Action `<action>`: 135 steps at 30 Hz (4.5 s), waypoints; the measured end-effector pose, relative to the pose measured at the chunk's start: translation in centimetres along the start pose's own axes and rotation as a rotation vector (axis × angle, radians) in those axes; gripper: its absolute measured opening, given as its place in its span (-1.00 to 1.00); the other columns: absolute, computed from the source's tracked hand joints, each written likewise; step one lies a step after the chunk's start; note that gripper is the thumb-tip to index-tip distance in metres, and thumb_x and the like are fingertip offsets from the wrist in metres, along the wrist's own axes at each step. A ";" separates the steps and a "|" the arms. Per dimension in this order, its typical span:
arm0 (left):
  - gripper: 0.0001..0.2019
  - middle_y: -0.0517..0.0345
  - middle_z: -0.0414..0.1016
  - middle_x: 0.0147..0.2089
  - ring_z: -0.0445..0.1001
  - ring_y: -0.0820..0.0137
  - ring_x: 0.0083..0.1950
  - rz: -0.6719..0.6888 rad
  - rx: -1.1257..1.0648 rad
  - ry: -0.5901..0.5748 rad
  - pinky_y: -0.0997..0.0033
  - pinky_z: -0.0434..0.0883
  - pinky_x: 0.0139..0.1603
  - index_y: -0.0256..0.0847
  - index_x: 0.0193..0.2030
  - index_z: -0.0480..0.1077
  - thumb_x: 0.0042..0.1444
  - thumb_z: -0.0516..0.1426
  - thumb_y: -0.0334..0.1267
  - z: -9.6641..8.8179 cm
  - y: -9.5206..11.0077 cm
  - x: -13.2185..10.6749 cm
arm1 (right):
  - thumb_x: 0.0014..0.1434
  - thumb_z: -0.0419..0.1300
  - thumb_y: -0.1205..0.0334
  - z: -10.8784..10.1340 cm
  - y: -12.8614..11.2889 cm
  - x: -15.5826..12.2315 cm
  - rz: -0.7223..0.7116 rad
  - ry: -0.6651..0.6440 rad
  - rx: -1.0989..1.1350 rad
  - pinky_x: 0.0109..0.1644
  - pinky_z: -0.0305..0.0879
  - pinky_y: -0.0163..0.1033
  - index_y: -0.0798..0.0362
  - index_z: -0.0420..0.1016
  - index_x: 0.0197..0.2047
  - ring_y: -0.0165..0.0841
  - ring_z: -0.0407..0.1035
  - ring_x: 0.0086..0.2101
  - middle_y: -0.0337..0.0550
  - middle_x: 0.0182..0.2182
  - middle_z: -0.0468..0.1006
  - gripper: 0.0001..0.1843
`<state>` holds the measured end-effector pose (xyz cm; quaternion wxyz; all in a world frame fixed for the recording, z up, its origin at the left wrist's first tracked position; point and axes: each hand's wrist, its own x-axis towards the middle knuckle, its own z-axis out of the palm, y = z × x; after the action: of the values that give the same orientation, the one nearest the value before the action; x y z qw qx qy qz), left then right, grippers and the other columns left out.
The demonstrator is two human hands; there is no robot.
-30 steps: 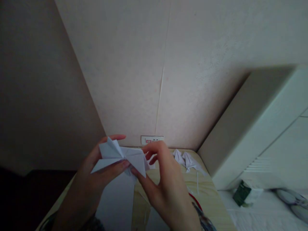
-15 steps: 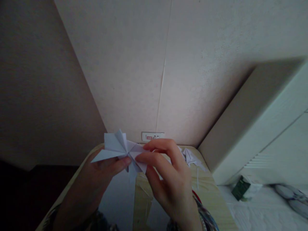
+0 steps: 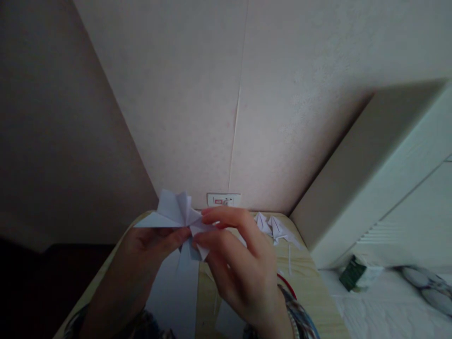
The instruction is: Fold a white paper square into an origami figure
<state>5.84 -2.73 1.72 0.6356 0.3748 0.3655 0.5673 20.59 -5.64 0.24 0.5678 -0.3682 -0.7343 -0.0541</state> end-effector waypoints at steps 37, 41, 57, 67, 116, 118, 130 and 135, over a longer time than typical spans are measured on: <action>-0.75 0.19 0.80 -0.20 0.75 0.33 -0.18 0.044 -0.094 0.159 0.56 0.62 -0.19 -0.14 -0.15 0.66 -0.02 0.45 -0.35 0.0 -0.4 0.2 | 0.32 0.29 0.42 0.2 0.3 0.3 0.061 0.005 -0.166 -0.21 0.55 -0.29 -0.03 0.61 -0.13 -0.36 0.58 -0.25 -0.19 -0.22 0.63 -0.85; -0.79 0.24 0.80 -0.25 0.75 0.33 -0.23 0.053 -0.047 0.156 0.56 0.64 -0.21 -0.10 -0.24 0.68 -0.06 0.48 -0.33 -0.7 -0.5 0.5 | 0.33 0.31 0.37 0.4 0.1 0.3 0.087 0.026 -0.184 -0.25 0.52 -0.30 -0.04 0.61 -0.14 -0.40 0.49 -0.29 -0.24 -0.25 0.52 -0.89; -0.83 0.29 0.73 -0.45 0.68 0.37 -0.46 0.041 0.083 0.203 0.60 0.58 -0.48 -0.06 -0.36 0.68 -0.13 0.47 -0.36 -0.9 -0.8 1.3 | 0.32 0.32 0.37 0.7 0.2 0.5 0.121 -0.015 -0.105 -0.29 0.45 -0.37 0.03 0.56 -0.25 -0.45 0.43 -0.34 -0.28 -0.33 0.48 -0.91; -0.80 0.36 0.75 -0.42 0.70 0.39 -0.46 0.099 0.104 0.406 0.58 0.62 -0.37 -0.05 -0.41 0.59 -0.17 0.45 -0.38 0.7 -0.3 -0.2 | 0.26 0.32 0.46 1.5 -0.6 0.3 0.197 0.098 -0.007 -0.32 0.41 -0.38 -0.01 0.52 -0.28 -0.47 0.43 -0.34 -0.32 -0.36 0.50 -0.84; -0.81 0.27 0.72 -0.52 0.74 0.23 -0.48 0.127 -0.092 0.343 0.54 0.67 -0.44 -0.16 -0.51 0.60 -0.26 0.39 -0.52 1.5 -0.7 -1.2 | 0.29 0.31 0.28 1.2 -1.6 0.2 0.674 0.104 0.511 -0.34 0.21 -0.29 -0.02 0.46 -0.47 -0.43 0.29 -0.39 -0.34 -0.46 0.37 -0.72; -0.79 0.22 0.74 -0.48 0.75 0.20 -0.45 0.146 -0.095 0.287 0.50 0.69 -0.41 -0.17 -0.48 0.62 -0.27 0.42 -0.53 0.8 -0.9 -0.9 | 0.28 0.33 0.28 1.3 -1.6 0.0 0.631 0.146 0.443 -0.33 0.22 -0.29 -0.03 0.46 -0.46 -0.43 0.30 -0.38 -0.35 -0.45 0.39 -0.73; -0.84 0.15 0.79 -0.34 0.79 0.16 -0.24 0.111 -0.047 0.150 0.49 0.70 -0.18 -0.13 -0.41 0.67 -0.12 0.46 -0.45 -0.4 -0.9 -0.6 | 0.28 0.30 0.34 1.7 -1.5 0.5 0.563 0.206 0.226 -0.36 0.22 -0.27 -0.01 0.40 -0.45 -0.43 0.31 -0.42 -0.34 -0.47 0.39 -0.73; -0.85 0.04 0.80 -0.30 0.78 -0.01 -0.14 -0.018 0.031 0.019 0.15 0.71 0.01 -0.13 -0.51 0.63 -0.13 0.45 -0.45 -0.5 -0.2 -0.5 | 0.28 0.29 0.31 1.5 -1.4 0.5 0.547 0.191 0.198 -0.34 0.22 -0.26 -0.02 0.40 -0.44 -0.41 0.30 -0.41 -0.34 -0.46 0.39 -0.75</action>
<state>5.40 -3.23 1.33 0.6313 0.3758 0.3835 0.5596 18.47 -5.67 0.62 0.6610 -0.4882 -0.5528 0.1384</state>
